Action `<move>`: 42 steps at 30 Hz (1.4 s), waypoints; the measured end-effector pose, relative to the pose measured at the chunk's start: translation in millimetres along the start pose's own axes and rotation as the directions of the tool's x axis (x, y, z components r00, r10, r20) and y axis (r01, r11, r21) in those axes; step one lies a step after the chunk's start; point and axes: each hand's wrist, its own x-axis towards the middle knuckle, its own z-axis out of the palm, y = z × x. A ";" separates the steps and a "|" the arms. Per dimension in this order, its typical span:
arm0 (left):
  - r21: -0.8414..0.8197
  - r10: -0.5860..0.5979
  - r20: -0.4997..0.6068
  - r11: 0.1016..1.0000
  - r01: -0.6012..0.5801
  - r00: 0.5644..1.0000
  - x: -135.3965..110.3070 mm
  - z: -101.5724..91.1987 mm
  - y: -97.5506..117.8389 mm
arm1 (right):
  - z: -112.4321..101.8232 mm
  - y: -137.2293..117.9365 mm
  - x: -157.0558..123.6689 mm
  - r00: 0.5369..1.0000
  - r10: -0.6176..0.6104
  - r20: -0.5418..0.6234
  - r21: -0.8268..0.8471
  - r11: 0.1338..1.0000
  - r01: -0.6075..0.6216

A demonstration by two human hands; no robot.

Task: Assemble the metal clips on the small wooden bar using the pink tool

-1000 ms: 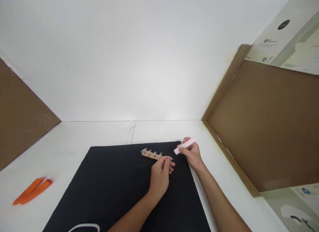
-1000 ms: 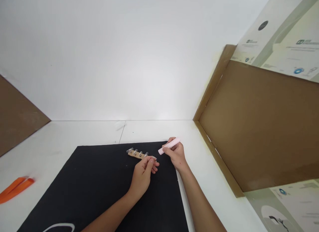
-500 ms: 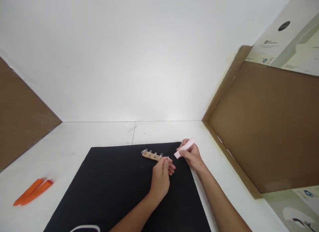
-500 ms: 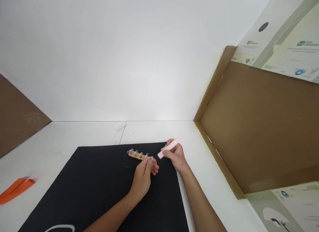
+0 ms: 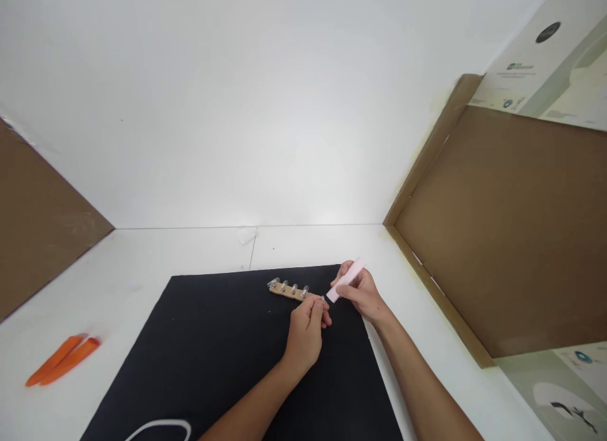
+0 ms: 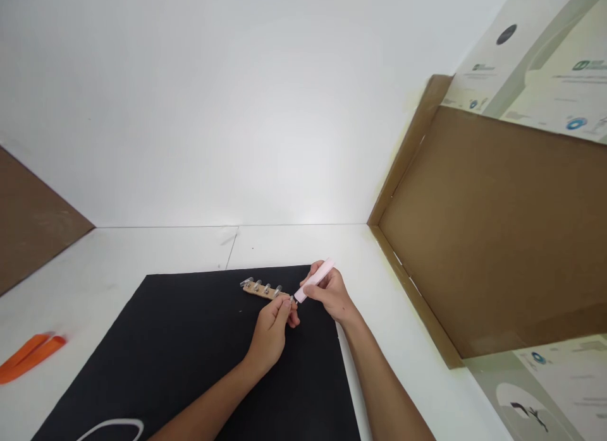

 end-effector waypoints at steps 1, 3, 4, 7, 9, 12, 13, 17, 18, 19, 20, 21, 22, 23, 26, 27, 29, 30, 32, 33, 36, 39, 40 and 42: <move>0.007 0.002 -0.002 1.000 -0.002 1.000 0.2 0.1 0.4 | 0.0 -0.3 0.4 1.000 -0.009 -0.024 -0.009 1.000 0.009; 0.013 0.003 -0.006 1.000 -0.003 1.000 0.5 0.3 1.5 | -1.1 -1.1 1.1 0.996 -0.027 -0.081 -0.032 0.999 0.024; 0.016 0.002 -0.008 1.000 -0.002 1.000 0.6 0.4 2.1 | -2.2 -1.8 1.2 0.994 -0.033 -0.099 -0.041 0.999 0.029; 0.026 0.001 -0.010 1.000 -0.001 1.000 0.0 0.4 2.9 | -5.8 -4.5 -0.4 0.999 -0.011 -0.037 -0.051 0.999 0.009; 0.038 0.004 -0.007 0.999 -0.004 1.000 -0.7 0.1 2.4 | -6.9 -5.7 -2.1 0.999 0.019 0.050 -0.051 0.999 -0.017; 0.062 0.013 0.000 0.998 -0.013 1.000 -0.7 -0.4 1.3 | -5.3 -4.9 -3.4 0.996 0.019 0.089 -0.034 0.999 -0.016; 0.069 0.015 0.000 0.997 -0.015 1.000 -0.4 -0.4 1.0 | -4.2 -4.2 -3.2 0.997 0.010 0.072 -0.028 1.000 -0.008; 0.092 0.016 0.006 0.996 -0.016 1.000 1.1 -0.1 -0.1 | -0.8 -2.4 -0.7 0.997 -0.029 -0.070 -0.079 0.997 0.023; 0.099 0.016 0.011 0.995 -0.017 1.000 1.2 0.0 -0.4 | -0.6 -2.7 -0.2 0.995 -0.035 -0.098 -0.104 0.994 0.025; 0.107 0.018 0.016 0.994 -0.019 1.000 1.0 0.0 -0.6 | -0.7 -3.3 -0.1 0.993 -0.037 -0.111 -0.123 0.992 0.023; 0.116 0.021 0.021 0.993 -0.023 1.000 0.8 -0.1 -0.8 | -1.1 -4.1 -0.4 0.994 -0.032 -0.105 -0.134 0.991 0.018; 0.124 0.025 0.027 0.992 -0.028 0.999 0.4 -0.2 -0.8 | -1.5 -5.0 -1.0 0.997 -0.021 -0.078 -0.133 0.991 0.010; 0.133 0.030 0.033 0.991 -0.034 0.999 -0.1 -0.4 -0.7 | -2.0 -5.8 -2.0 0.999 -0.006 -0.034 -0.121 0.993 0.002; 0.140 0.034 0.038 0.989 -0.039 0.999 -0.4 -0.7 -0.5 | -2.4 -6.5 -3.1 1.000 0.008 0.018 -0.100 0.995 -0.006; 0.152 0.038 0.044 0.987 -0.044 0.998 -0.9 -1.1 0.8 | -2.7 -6.8 -5.6 0.992 0.023 0.124 -0.033 0.999 -0.019; 0.150 0.036 0.043 0.988 -0.042 0.998 -0.9 -1.2 1.2 | -2.6 -6.4 -5.7 0.993 0.019 0.117 -0.023 1.000 -0.017; 0.145 0.031 0.045 0.989 -0.037 0.998 -0.8 -1.1 1.7 | -2.4 -5.2 -4.5 0.999 -0.002 0.045 -0.031 1.000 0.003; 0.143 0.029 0.047 0.989 -0.035 0.998 -0.7 -1.0 1.9 | -2.5 -4.6 -3.4 1.000 -0.018 -0.006 -0.045 0.999 0.017; 0.142 0.023 0.045 0.989 -0.030 0.999 -0.7 -0.7 2.0 | -3.1 -4.1 -1.1 0.994 -0.050 -0.094 -0.076 0.996 0.043; 0.142 0.021 0.043 0.989 -0.027 0.999 -0.8 -0.5 2.0 | -3.5 -4.3 -0.4 0.991 -0.059 -0.119 -0.089 0.995 0.049; 0.147 0.024 0.041 0.989 -0.030 0.999 -1.0 -0.4 1.5 | -4.0 -6.6 -0.9 0.993 -0.055 -0.106 -0.105 0.993 0.044; 0.143 0.034 0.044 0.989 -0.040 0.998 -1.0 -0.7 0.4 | -2.1 -9.9 -4.3 0.999 -0.037 -0.027 -0.103 0.994 0.034; 0.141 0.036 0.047 0.989 -0.042 0.998 -0.9 -0.7 -0.1 | -1.1 -10.8 -5.3 0.999 -0.034 -0.008 -0.107 0.994 0.033; 0.144 0.041 0.048 0.988 -0.047 0.998 -0.7 -0.8 -1.2 | 1.0 -11.8 -6.3 0.999 -0.036 -0.001 -0.124 0.992 0.036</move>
